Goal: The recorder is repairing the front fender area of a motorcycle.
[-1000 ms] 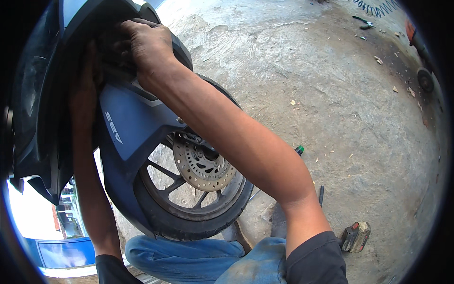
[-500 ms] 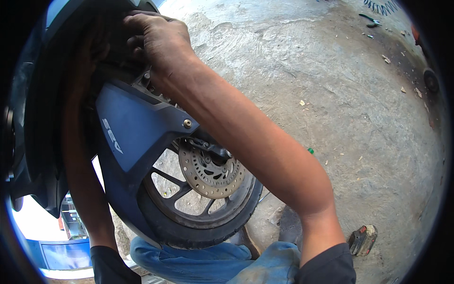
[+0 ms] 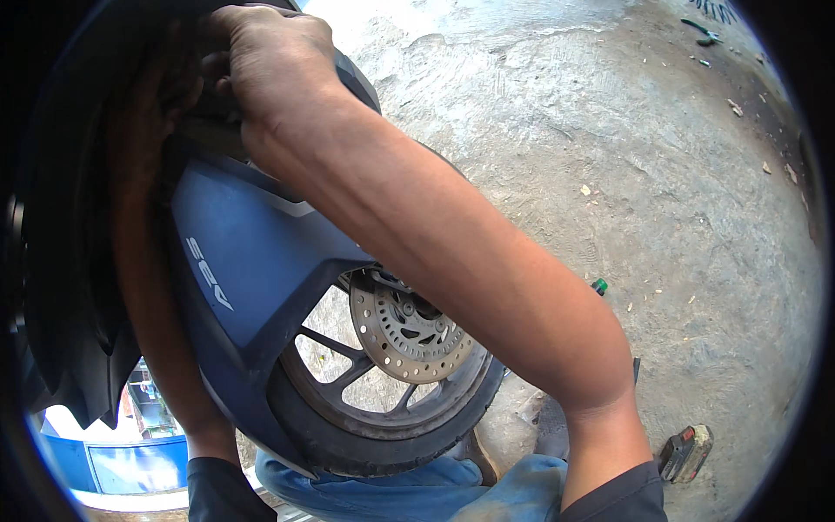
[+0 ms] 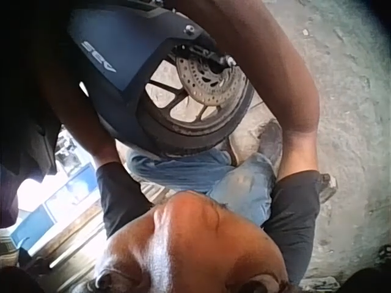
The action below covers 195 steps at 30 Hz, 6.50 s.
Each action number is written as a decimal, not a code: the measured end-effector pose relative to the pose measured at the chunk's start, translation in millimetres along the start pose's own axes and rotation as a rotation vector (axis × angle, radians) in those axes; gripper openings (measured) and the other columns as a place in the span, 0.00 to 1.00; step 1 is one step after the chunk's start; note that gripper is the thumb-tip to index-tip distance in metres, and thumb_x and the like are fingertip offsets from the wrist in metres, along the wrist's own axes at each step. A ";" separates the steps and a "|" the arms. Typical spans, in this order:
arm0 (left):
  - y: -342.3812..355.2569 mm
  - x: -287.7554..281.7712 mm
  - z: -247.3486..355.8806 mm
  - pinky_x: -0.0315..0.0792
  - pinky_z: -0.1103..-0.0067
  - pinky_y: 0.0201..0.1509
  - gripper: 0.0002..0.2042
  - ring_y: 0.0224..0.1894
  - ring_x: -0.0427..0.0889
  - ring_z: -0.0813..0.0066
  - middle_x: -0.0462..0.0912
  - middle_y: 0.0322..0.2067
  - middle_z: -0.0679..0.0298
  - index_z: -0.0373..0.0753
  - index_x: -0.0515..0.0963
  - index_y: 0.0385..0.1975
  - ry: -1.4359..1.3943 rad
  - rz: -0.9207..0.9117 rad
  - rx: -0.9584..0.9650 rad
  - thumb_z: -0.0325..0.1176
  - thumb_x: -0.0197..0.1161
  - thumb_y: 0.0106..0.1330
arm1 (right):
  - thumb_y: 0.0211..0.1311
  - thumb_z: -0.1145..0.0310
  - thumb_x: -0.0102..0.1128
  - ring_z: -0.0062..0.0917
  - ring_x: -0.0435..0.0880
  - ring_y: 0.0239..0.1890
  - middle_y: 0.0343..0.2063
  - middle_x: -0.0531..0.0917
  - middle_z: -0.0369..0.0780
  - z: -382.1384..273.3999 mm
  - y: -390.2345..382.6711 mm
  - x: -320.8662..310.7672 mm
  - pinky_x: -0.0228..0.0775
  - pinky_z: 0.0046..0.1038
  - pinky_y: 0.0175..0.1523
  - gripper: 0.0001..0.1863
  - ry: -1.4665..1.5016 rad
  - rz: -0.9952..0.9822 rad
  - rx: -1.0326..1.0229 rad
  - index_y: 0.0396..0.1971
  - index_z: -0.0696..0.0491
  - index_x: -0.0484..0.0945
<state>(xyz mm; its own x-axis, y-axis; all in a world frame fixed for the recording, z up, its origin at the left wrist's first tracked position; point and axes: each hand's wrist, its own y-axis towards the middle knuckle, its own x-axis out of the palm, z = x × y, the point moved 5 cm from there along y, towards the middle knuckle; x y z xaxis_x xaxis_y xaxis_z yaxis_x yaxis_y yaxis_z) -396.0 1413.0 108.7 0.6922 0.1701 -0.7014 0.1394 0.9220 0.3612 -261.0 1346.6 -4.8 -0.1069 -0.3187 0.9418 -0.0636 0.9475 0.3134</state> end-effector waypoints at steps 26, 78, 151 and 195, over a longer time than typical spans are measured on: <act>-16.6 -0.1 -15.1 0.69 0.80 0.48 0.17 0.46 0.73 0.75 0.73 0.48 0.63 0.39 0.72 0.53 -0.089 0.011 -0.002 0.44 0.57 0.74 | 0.63 0.74 0.58 0.23 0.76 0.16 0.21 0.80 0.40 16.0 33.3 0.4 0.73 0.30 0.20 0.06 0.115 0.180 -0.248 0.29 0.60 0.80; -41.7 31.6 -2.9 0.57 0.81 0.29 0.15 0.23 0.60 0.83 0.65 0.24 0.72 0.42 0.73 0.28 -0.211 -0.012 -0.013 0.45 0.55 0.75 | 0.54 0.66 0.76 0.37 0.86 0.31 0.27 0.85 0.50 25.7 43.7 -15.1 0.76 0.36 0.42 0.18 -0.359 0.634 -0.445 0.28 0.62 0.74; -112.7 103.4 21.5 0.82 0.69 0.57 0.19 0.51 0.83 0.64 0.79 0.47 0.50 0.27 0.72 0.51 -0.929 -0.822 -0.598 0.41 0.48 0.79 | 0.52 0.71 0.73 0.31 0.78 0.46 0.39 0.79 0.39 -74.6 -112.8 -9.2 0.74 0.33 0.49 0.11 -1.913 0.150 -0.638 0.38 0.47 0.89; -115.5 107.6 29.7 0.83 0.74 0.53 0.20 0.48 0.85 0.67 0.82 0.46 0.48 0.22 0.75 0.50 -0.714 -0.861 -0.542 0.38 0.58 0.75 | 0.61 0.78 0.65 0.25 0.85 0.41 0.36 0.84 0.42 -70.9 -113.5 -36.8 0.77 0.28 0.47 0.10 -1.528 0.114 -0.689 0.42 0.59 0.83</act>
<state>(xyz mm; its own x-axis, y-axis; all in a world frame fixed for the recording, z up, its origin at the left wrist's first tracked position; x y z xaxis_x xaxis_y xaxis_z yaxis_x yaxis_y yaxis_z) -316.5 1314.5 9.8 0.7746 -0.6316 -0.0322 0.5461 0.6936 -0.4697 -179.5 1252.7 -66.4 -0.9055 0.4079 0.1172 0.3836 0.6682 0.6374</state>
